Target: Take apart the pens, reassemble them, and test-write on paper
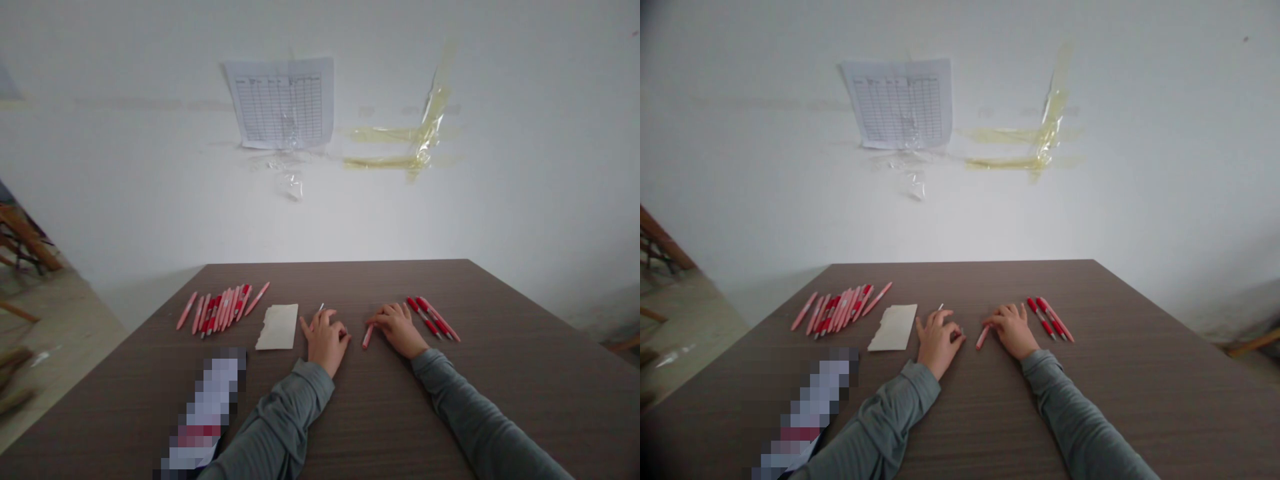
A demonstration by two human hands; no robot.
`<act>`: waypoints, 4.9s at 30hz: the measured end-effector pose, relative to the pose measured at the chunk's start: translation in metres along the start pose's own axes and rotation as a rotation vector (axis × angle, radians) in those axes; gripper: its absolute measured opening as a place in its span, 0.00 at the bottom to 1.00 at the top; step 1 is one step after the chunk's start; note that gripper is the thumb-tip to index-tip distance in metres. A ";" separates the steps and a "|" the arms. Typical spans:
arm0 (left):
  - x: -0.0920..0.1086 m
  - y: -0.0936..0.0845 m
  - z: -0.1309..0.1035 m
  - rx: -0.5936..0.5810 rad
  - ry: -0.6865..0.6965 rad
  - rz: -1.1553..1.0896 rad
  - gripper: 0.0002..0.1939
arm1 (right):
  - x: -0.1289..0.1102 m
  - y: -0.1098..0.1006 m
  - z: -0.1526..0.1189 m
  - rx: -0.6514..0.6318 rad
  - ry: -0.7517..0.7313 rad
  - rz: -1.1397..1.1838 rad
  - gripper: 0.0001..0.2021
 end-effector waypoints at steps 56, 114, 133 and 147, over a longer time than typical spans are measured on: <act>-0.037 -0.026 -0.009 0.035 -0.138 0.138 0.11 | 0.011 0.012 0.000 -0.027 0.031 0.068 0.18; -0.020 -0.039 -0.012 0.129 -0.059 0.027 0.06 | -0.020 -0.024 -0.004 0.188 -0.162 0.249 0.10; -0.034 -0.058 -0.011 0.197 -0.195 0.104 0.09 | 0.013 -0.028 -0.006 0.268 -0.084 0.271 0.11; -0.044 -0.053 -0.011 0.157 -0.260 0.219 0.08 | 0.017 -0.030 -0.007 0.276 -0.082 0.268 0.11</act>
Point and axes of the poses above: each hand's wrist, its own z-axis towards the middle knuckle, its own y-axis out of the palm, x = y × z, the point moved 10 cm from there along z, towards the middle knuckle, and after that the axes turned 1 degree about -x, right-handed, at the moved point
